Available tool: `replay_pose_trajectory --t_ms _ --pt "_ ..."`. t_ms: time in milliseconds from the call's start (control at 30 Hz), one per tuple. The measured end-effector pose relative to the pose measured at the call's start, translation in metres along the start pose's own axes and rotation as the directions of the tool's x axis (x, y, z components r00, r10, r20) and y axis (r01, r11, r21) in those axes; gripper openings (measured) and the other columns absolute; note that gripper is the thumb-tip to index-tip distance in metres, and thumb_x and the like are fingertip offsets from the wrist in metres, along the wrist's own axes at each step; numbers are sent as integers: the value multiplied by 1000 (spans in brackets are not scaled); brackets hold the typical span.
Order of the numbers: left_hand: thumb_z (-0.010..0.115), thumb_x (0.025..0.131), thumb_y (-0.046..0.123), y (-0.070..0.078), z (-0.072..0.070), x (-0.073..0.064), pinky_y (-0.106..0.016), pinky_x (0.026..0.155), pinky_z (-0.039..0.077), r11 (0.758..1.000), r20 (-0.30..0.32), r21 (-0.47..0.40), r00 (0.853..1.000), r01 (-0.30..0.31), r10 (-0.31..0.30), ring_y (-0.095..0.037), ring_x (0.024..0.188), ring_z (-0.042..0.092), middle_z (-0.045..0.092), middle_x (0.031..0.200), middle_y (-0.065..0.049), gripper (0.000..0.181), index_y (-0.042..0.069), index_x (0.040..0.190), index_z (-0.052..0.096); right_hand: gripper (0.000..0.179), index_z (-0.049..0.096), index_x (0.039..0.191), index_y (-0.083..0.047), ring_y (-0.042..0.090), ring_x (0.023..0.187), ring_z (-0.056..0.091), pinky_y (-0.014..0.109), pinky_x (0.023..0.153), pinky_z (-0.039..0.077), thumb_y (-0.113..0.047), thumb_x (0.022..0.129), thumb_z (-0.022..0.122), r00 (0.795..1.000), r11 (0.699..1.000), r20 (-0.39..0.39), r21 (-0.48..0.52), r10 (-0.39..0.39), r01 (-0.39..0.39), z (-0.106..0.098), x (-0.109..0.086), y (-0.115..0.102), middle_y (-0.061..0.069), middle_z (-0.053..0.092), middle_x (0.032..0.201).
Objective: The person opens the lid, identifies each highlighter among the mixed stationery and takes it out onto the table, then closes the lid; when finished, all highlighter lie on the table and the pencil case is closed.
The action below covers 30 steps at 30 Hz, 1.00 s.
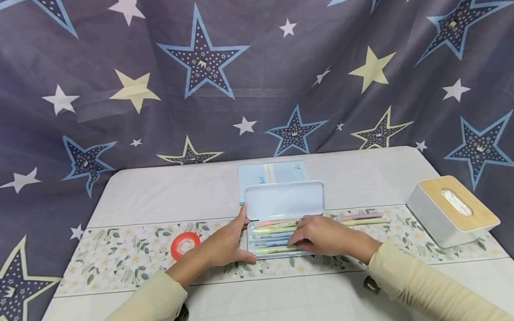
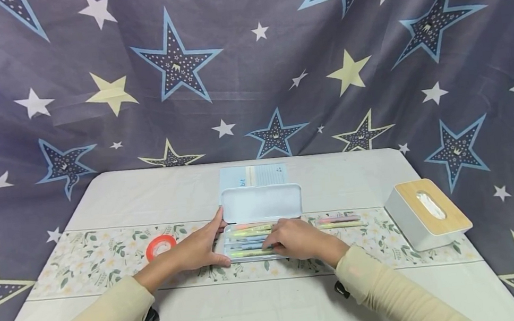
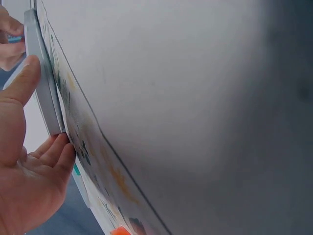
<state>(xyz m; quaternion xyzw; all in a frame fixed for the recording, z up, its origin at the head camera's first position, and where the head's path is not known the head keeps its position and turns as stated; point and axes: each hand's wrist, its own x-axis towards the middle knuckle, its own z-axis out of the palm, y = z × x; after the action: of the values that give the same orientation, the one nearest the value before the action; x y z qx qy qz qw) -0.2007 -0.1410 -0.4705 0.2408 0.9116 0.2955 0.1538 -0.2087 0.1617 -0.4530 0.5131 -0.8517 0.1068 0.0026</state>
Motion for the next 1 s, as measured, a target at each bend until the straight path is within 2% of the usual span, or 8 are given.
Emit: replay_pose_trajectory --t_ms 167,433,633,867,1000 --pt "86 77 48 0 0 0 -48 120 34 1000 1 1 1000 2 -2 -26 149 39 43 159 -7 137 11 163 -14 22 80 111 -21 8 86 67 26 81 56 -12 92 76 1000 999 -10 -26 -28 28 2 1 1 -8 77 99" --pt "87 78 46 1 0 1 -47 120 34 1000 0 -7 1000 -8 8 -25 148 41 44 157 -7 137 10 163 -14 23 80 109 -20 11 89 69 28 83 57 -9 89 78 998 997 -20 -49 -58 57 4 1 3 -7 78 100" --pt "87 77 47 2 0 0 -47 121 34 1000 1 -3 1000 -3 3 -25 148 40 44 158 -7 138 10 163 -14 24 80 109 -21 11 84 69 27 78 56 -8 90 76 1000 999 -3 -51 -16 16 3 1 0 -9 79 102" --pt "86 77 48 1 0 0 -47 120 34 1000 -1 2 1000 -1 1 -26 148 40 44 158 -7 137 10 163 -14 24 80 108 -25 11 77 66 28 72 55 -9 91 75 1000 995 2 -101 12 -12 3 1 -3 -11 79 96" --pt "86 78 48 1 0 1 -47 120 34 1000 1 7 1000 -10 10 -25 148 41 44 157 -7 137 9 163 -14 25 81 109 -24 10 80 68 27 73 56 -8 91 75 1000 998 5 -53 20 -20 2 1 -3 -10 79 100"
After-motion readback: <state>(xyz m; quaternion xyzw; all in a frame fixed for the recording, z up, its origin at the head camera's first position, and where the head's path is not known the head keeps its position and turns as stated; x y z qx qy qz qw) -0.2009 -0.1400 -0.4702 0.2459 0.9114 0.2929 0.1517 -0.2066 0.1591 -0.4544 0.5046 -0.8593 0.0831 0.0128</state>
